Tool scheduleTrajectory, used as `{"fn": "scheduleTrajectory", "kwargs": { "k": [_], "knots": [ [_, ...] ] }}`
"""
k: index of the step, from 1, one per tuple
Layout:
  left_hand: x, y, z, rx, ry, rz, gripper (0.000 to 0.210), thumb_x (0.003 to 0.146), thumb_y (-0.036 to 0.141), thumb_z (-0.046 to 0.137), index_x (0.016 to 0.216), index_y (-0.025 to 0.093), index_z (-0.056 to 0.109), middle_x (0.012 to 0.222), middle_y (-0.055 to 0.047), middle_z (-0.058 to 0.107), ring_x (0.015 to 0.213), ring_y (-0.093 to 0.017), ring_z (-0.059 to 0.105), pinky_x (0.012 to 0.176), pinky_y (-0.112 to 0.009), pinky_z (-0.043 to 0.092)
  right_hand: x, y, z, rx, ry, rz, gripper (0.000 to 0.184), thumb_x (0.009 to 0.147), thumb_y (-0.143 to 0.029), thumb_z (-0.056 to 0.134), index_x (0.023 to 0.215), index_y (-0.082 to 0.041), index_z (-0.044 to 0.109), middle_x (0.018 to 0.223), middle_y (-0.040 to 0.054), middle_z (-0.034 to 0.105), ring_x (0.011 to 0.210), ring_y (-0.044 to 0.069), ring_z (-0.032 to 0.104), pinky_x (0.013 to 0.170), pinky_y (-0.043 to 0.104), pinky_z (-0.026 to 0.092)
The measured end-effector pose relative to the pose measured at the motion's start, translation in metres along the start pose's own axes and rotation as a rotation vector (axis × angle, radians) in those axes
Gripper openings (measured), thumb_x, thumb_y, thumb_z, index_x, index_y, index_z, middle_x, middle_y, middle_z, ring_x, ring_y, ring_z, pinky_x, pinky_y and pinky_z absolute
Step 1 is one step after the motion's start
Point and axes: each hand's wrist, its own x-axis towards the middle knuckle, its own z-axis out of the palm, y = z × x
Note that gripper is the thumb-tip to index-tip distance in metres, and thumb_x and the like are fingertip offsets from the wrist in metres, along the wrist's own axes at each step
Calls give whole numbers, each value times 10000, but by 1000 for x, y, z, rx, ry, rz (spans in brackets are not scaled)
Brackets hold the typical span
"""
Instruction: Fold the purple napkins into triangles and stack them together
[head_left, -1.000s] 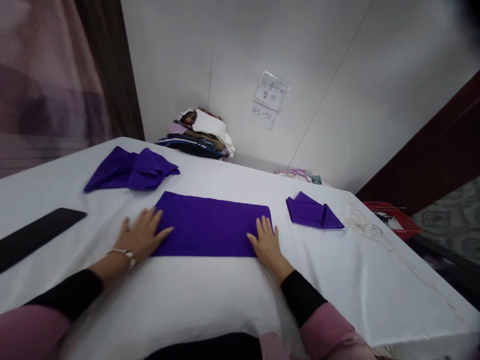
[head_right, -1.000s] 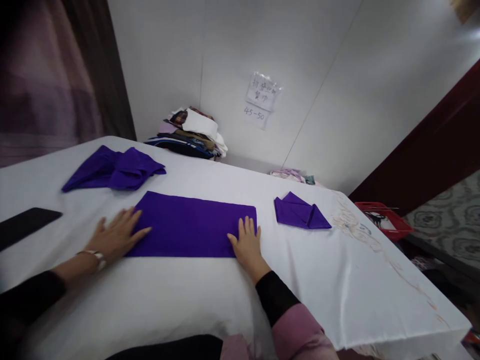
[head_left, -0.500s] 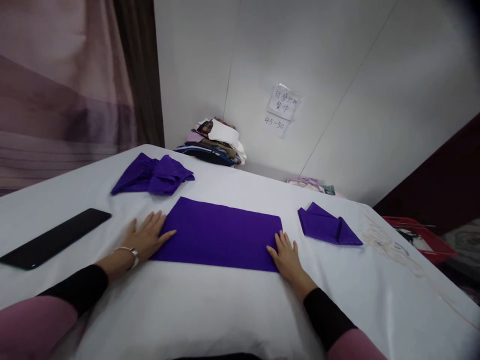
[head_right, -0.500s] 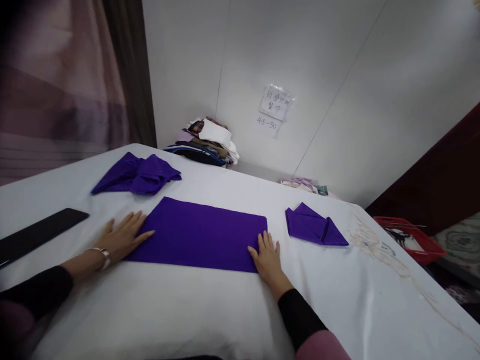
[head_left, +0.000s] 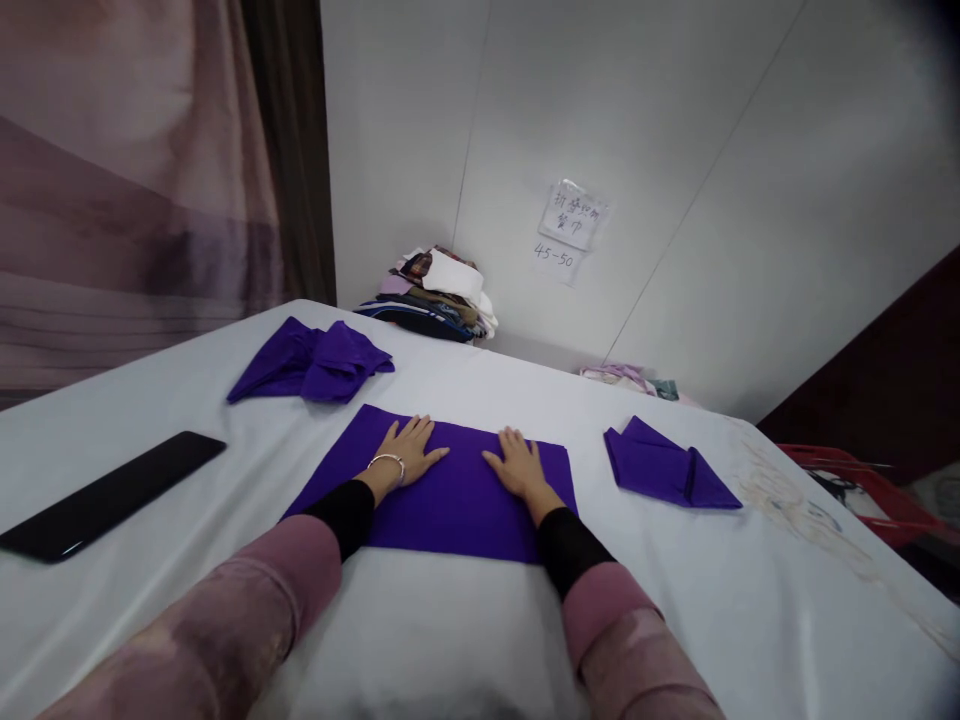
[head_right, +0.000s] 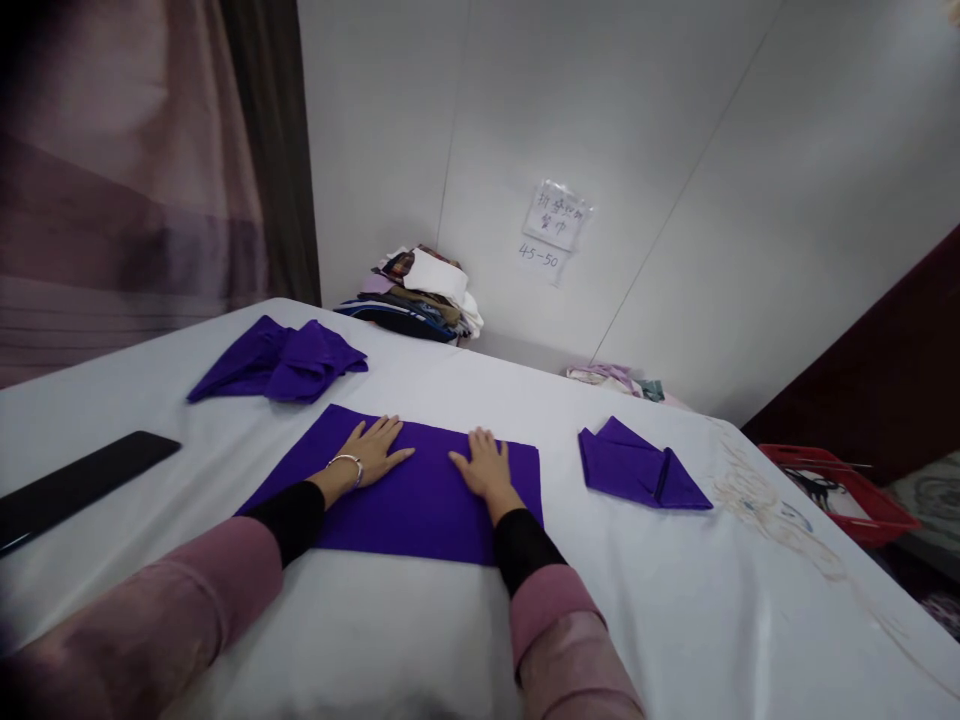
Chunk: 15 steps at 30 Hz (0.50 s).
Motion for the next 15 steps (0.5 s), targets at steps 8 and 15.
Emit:
{"fn": "scheduleTrajectory", "kwargs": {
  "k": [8, 15],
  "knots": [
    [-1, -70, -19, 32, 32, -216, 759, 829, 612, 228, 1398, 115, 303, 1500, -134, 236, 1383, -305, 162, 1087, -548, 113, -23, 88, -3, -53, 56, 296, 727, 889, -597, 192, 1445, -129, 190, 1516, 85, 136, 1391, 227, 84, 1088, 488, 60],
    [-8, -78, -31, 56, 52, -293, 767, 832, 570, 251, 1382, 38, 311, 1487, -190, 237, 1370, -349, 183, 1066, -588, 141, -21, 75, -19, -38, -49, 358, 724, 891, -590, 193, 1451, -133, 162, 1524, 76, 86, 1396, 229, 39, 1089, 495, 42]
  ]
}}
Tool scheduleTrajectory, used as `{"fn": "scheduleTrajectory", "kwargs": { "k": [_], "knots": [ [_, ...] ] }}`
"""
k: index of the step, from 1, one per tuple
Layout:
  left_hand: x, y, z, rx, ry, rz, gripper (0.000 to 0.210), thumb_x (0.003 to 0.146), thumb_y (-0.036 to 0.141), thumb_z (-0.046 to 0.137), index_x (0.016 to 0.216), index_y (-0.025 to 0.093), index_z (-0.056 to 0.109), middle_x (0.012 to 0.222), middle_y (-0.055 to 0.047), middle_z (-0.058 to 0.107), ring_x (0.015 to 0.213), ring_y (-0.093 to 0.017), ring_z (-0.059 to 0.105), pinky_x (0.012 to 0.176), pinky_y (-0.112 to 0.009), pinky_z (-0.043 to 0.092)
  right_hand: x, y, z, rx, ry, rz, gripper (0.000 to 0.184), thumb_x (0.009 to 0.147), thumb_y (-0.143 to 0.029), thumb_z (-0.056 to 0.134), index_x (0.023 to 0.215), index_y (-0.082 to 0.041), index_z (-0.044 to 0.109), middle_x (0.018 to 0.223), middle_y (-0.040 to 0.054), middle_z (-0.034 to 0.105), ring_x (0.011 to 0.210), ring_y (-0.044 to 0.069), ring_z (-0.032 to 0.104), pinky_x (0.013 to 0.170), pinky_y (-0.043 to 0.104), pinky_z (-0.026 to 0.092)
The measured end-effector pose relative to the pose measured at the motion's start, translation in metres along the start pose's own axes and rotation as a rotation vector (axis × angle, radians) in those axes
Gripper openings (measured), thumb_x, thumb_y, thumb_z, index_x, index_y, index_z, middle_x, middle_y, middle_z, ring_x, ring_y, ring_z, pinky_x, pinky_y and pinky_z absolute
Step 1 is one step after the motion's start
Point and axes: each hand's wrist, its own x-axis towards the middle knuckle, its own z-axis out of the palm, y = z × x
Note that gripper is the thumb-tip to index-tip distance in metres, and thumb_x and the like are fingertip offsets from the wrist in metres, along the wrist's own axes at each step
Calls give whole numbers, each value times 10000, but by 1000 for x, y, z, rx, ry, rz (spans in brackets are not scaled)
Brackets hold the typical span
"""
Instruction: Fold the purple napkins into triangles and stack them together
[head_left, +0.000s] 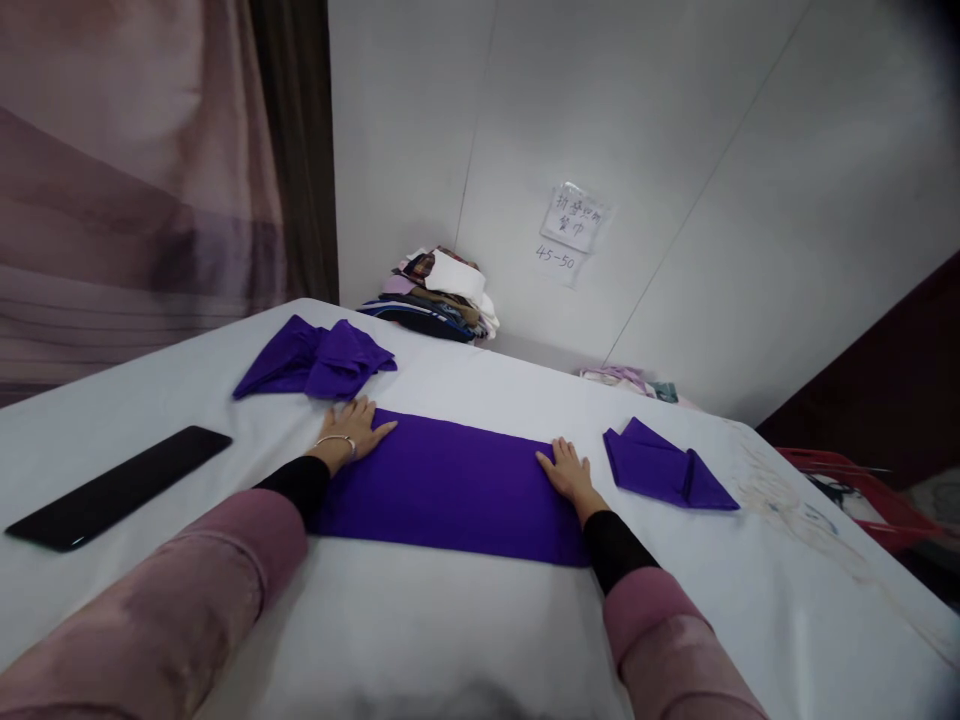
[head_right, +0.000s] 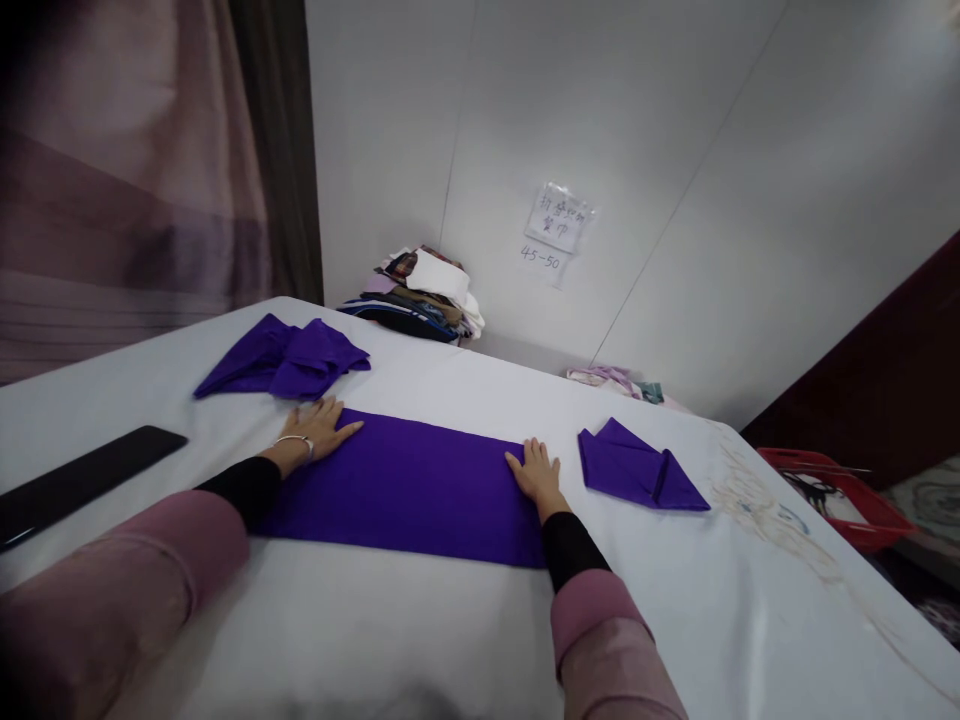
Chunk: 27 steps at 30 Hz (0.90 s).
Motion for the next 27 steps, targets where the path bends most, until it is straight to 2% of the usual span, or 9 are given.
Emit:
{"fn": "scheduleTrajectory", "kwargs": {
  "k": [3, 6, 9, 12, 16, 19, 22, 25, 27],
  "knots": [
    [-19, 33, 5, -4, 14, 93, 765, 836, 576, 252, 1391, 52, 300, 1500, -168, 212, 1383, -327, 147, 1081, -566, 120, -17, -35, -2, 6, 57, -110, 777, 875, -622, 213, 1446, -97, 170, 1520, 102, 92, 1396, 255, 18, 1085, 517, 3],
    [-44, 75, 16, -13, 1, 272, 707, 844, 568, 265, 1405, 139, 297, 1507, -78, 229, 1394, -248, 143, 1119, -474, 87, -42, -85, 9, 47, 66, -401, 790, 864, -646, 245, 1441, -108, 200, 1511, 115, 142, 1396, 248, 52, 1095, 499, 9],
    [-60, 92, 23, -20, -42, 368, 678, 849, 541, 277, 1395, 141, 322, 1491, -86, 265, 1386, -243, 181, 1114, -479, 112, -60, -113, 22, 91, 64, -575, 764, 867, -653, 227, 1436, -143, 226, 1501, 107, 194, 1392, 234, 98, 1099, 496, 28],
    [-58, 61, 21, -31, -54, 308, 707, 826, 558, 304, 1391, 134, 327, 1490, -97, 265, 1383, -274, 183, 1099, -531, 130, -63, -91, 24, 101, 73, -544, 745, 870, -655, 222, 1434, -168, 235, 1501, 89, 202, 1391, 228, 109, 1097, 504, 33],
    [-46, -17, 15, -50, 3, 162, 661, 824, 515, 316, 1369, 146, 377, 1477, -113, 301, 1371, -304, 207, 1094, -555, 144, -61, -14, 13, 73, 77, -273, 693, 892, -605, 250, 1432, -171, 241, 1508, 73, 175, 1392, 236, 104, 1091, 519, 53],
    [-48, -43, 13, -46, 48, 62, 635, 836, 510, 293, 1353, 157, 402, 1464, -125, 327, 1363, -315, 225, 1083, -585, 147, -67, 22, 6, 49, 84, -105, 680, 905, -573, 246, 1430, -140, 247, 1505, 93, 172, 1390, 253, 111, 1085, 532, 63],
    [-69, -17, 14, -14, 88, 106, 662, 830, 514, 300, 1357, 124, 391, 1469, -145, 304, 1368, -316, 211, 1066, -600, 178, -85, 11, 8, 45, 120, -137, 713, 899, -586, 253, 1427, -107, 251, 1502, 123, 166, 1392, 265, 89, 1091, 517, 46],
    [-96, 28, 18, -10, 38, 337, 669, 809, 521, 351, 1365, 151, 384, 1472, -102, 302, 1373, -287, 209, 1095, -552, 154, -110, -23, 17, 82, 125, -410, 742, 882, -628, 251, 1440, -140, 218, 1505, 92, 164, 1397, 232, 63, 1106, 477, 17],
    [-107, 39, 21, -20, -21, 404, 681, 803, 541, 350, 1380, 179, 359, 1473, -79, 300, 1372, -271, 216, 1107, -535, 139, -124, -34, 22, 98, 86, -542, 733, 880, -638, 238, 1443, -171, 211, 1504, 67, 178, 1397, 216, 77, 1110, 469, 8]
  ]
}}
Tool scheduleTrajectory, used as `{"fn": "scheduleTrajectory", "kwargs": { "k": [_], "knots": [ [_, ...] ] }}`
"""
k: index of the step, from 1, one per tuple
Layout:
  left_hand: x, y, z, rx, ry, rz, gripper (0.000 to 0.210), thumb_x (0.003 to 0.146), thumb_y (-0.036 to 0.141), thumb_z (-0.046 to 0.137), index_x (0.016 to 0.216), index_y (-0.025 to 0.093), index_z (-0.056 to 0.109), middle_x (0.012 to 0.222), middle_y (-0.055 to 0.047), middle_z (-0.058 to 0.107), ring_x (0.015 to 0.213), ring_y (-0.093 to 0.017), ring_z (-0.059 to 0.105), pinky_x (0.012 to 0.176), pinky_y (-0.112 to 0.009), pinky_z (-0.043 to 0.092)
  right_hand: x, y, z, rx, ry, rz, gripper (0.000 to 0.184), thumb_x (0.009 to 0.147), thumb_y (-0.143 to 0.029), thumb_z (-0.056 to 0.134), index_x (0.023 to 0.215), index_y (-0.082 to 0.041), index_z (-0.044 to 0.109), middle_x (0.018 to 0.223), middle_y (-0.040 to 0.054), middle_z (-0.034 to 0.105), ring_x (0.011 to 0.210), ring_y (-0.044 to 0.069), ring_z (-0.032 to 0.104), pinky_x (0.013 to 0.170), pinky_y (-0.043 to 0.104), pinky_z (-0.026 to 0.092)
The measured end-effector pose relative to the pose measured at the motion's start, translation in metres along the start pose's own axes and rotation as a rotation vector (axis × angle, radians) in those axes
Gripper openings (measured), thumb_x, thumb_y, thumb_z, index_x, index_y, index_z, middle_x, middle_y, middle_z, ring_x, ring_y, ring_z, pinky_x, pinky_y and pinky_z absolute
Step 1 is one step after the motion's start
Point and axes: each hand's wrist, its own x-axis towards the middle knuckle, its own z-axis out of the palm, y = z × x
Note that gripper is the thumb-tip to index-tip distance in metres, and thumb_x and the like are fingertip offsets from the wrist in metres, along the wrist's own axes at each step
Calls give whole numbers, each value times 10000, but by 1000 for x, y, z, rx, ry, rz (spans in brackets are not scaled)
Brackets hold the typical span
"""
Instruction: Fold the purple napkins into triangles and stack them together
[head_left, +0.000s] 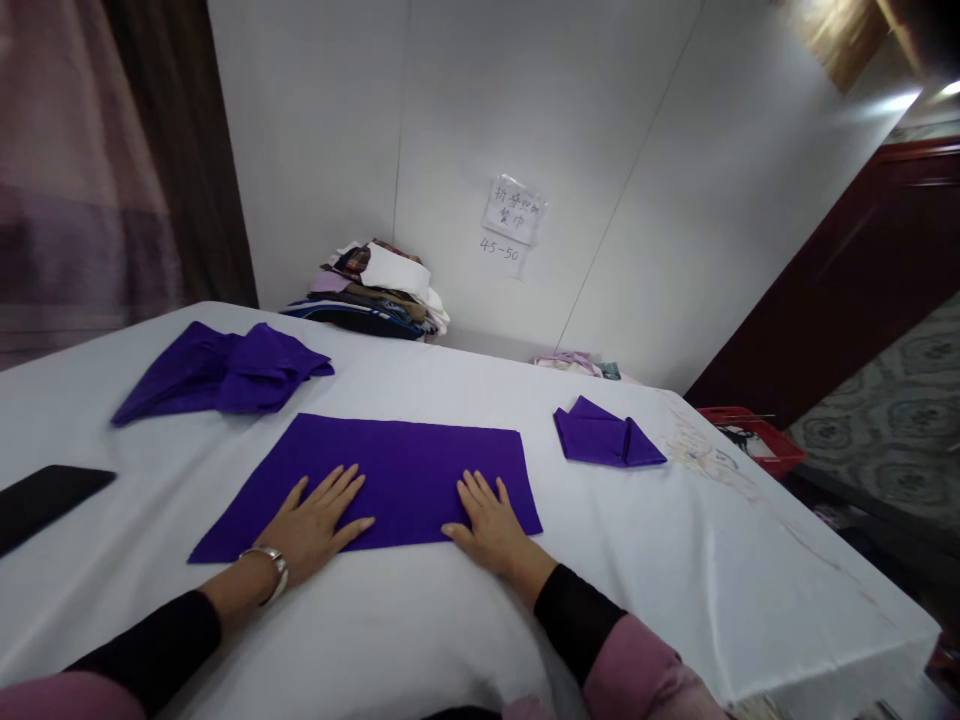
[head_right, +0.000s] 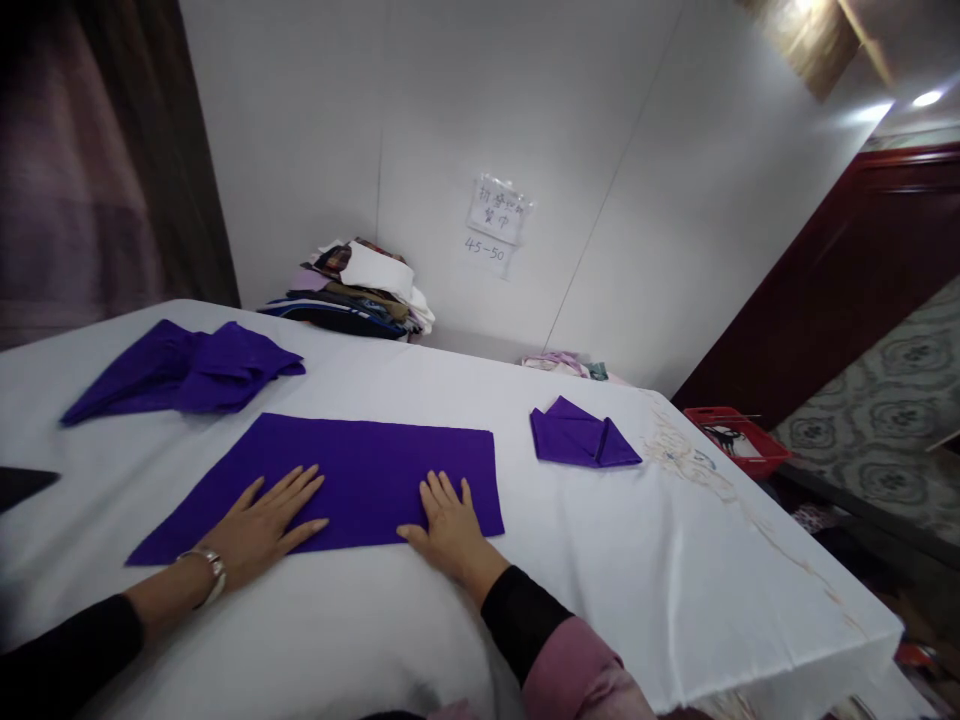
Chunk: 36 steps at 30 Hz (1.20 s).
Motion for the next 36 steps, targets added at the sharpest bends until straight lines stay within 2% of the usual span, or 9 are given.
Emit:
{"fn": "scheduleTrajectory", "kwargs": {
  "k": [2, 7, 9, 12, 17, 22, 28, 31, 36],
  "knots": [
    [-9, -12, 3, 5, -6, -27, 657, 803, 524, 355, 1370, 194, 379, 1465, -81, 317, 1366, -278, 232, 1098, -547, 153, -11, 3, 1, 1, -32, 3, 715, 883, -630, 242, 1442, -184, 218, 1503, 55, 177, 1395, 218, 90, 1110, 473, 12],
    [-39, -98, 4, 119, 102, -71, 407, 787, 303, 383, 1094, 311, 650, 1364, -38, 494, 1333, -333, 295, 1055, -628, 154, -46, 55, -10, -67, -37, 240, 672, 900, -576, 270, 1439, -178, 226, 1503, 64, 159, 1393, 243, 97, 1101, 505, 46],
    [-48, -109, 2, 136, 171, -118, 398, 797, 306, 374, 1067, 294, 665, 1336, -54, 523, 1324, -346, 306, 1049, -634, 169, -54, 65, -13, -92, -5, 302, 667, 904, -556, 281, 1436, -157, 235, 1502, 84, 155, 1392, 250, 90, 1101, 508, 49],
    [-53, -86, -3, 65, 236, -112, 467, 822, 435, 385, 1211, 256, 572, 1365, -75, 489, 1323, -335, 316, 1064, -609, 193, -57, 56, -15, -93, 50, 232, 643, 908, -522, 305, 1435, -160, 243, 1505, 84, 150, 1394, 242, 78, 1108, 494, 52],
    [-60, -39, -9, -70, 53, 112, 529, 775, 530, 447, 1250, 313, 532, 1386, -1, 457, 1292, -252, 394, 1072, -449, 314, -58, 33, -12, -50, -16, -97, 499, 895, -334, 382, 1378, -209, 381, 1448, 52, 337, 1365, 215, 225, 1111, 473, 139],
    [-69, -53, -13, -87, 77, 38, 484, 732, 308, 383, 1157, 339, 613, 1267, 34, 574, 1192, -216, 516, 1033, -376, 384, -64, 50, -7, -89, 32, -111, 541, 813, -90, 341, 1327, -205, 463, 1388, 61, 433, 1287, 209, 382, 1062, 443, 287],
    [-52, -59, -32, -71, 101, -74, 514, 622, 263, 378, 1031, 235, 689, 1138, -40, 668, 1076, -260, 598, 963, -408, 445, -46, 65, -10, -21, 166, -60, 480, 762, -61, 369, 1146, -196, 623, 1204, 80, 607, 1126, 217, 540, 994, 422, 381],
    [-49, -59, -60, -165, 235, -139, 439, 632, 347, 377, 900, 239, 708, 981, -50, 724, 944, -273, 644, 879, -416, 500, -42, 66, -33, 169, 292, 23, 402, 755, -117, 406, 1041, -218, 669, 1056, 62, 678, 996, 212, 609, 931, 400, 442],
    [-49, -70, -133, -598, 437, -233, 414, 668, 515, 503, 948, 258, 668, 920, 44, 704, 932, -210, 631, 965, -382, 453, -50, 64, -114, 533, 515, 85, 250, 785, -317, 543, 974, -230, 681, 979, 44, 693, 933, 215, 622, 865, 394, 474]
  ]
}}
